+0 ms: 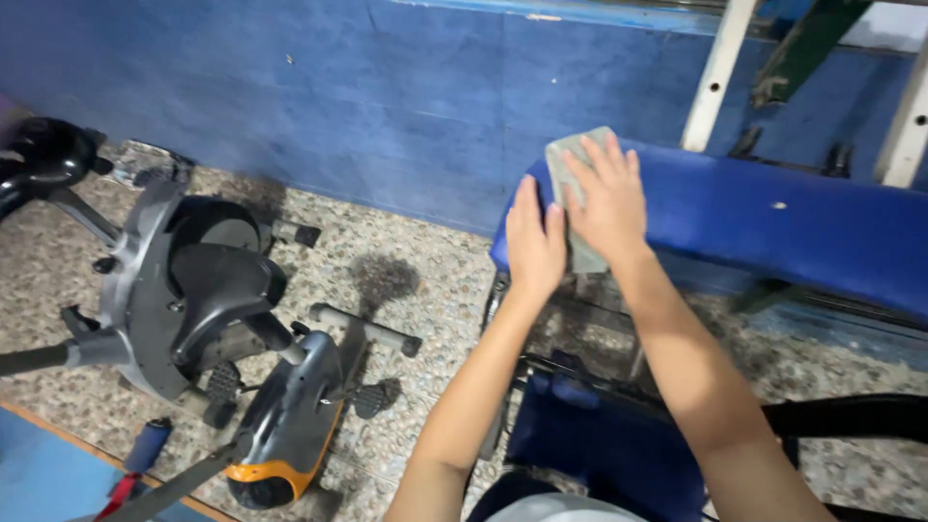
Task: Cleaning and wiping down various gym machines with a cloth.
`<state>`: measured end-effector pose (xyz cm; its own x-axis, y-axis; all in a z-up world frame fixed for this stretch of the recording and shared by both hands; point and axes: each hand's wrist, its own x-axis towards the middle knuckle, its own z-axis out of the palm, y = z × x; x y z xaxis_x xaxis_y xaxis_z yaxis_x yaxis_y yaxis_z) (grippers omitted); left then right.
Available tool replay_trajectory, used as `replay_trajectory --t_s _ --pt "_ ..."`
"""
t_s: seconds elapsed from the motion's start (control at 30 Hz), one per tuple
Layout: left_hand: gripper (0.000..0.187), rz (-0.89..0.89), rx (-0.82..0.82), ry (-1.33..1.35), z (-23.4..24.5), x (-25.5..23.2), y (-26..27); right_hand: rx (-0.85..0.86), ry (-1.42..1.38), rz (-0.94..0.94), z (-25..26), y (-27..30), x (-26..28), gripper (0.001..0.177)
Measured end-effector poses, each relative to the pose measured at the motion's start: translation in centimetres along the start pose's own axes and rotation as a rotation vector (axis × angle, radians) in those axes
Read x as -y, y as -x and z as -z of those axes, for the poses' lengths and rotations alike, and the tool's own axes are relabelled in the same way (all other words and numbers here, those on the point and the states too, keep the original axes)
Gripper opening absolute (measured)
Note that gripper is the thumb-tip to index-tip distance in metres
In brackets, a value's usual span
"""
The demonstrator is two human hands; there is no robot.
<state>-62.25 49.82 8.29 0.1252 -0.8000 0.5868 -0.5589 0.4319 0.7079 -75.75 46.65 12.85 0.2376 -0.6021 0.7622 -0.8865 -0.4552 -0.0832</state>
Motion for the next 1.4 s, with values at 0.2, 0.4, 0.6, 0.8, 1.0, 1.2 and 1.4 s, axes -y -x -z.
replay_trajectory --t_s 0.2,0.4,0.6,0.8,1.0,1.2,1.4 --pt "0.063 0.069 0.085 -0.058 -1.8 -2.9 -0.4 0.136 -0.047 0.124 2.4 2.3 -2.2 0.065" --pt "0.059 -0.078 0.119 -0.236 -4.5 -4.3 -0.9 0.084 0.097 0.033 2.4 1.6 -8.0 0.052" --pt "0.052 -0.093 -0.059 -0.010 -5.1 -3.4 -1.6 0.162 0.092 -0.014 1.1 1.8 -2.5 0.052" --pt "0.066 -0.090 0.091 -0.089 -4.3 -5.6 0.8 0.115 0.134 -0.044 5.3 5.8 -4.2 0.074" --pt "0.057 -0.173 0.188 -0.205 -4.6 -7.0 -1.6 -0.031 0.265 -0.219 3.7 4.7 -6.8 0.051" --pt "0.050 -0.366 0.188 -0.213 -5.6 -5.0 -4.9 0.041 0.054 -0.133 3.5 3.2 -5.4 0.064" --pt "0.054 -0.431 0.113 -0.355 -6.3 -5.3 -3.6 -0.028 0.148 -0.165 8.0 5.7 -8.6 0.051"
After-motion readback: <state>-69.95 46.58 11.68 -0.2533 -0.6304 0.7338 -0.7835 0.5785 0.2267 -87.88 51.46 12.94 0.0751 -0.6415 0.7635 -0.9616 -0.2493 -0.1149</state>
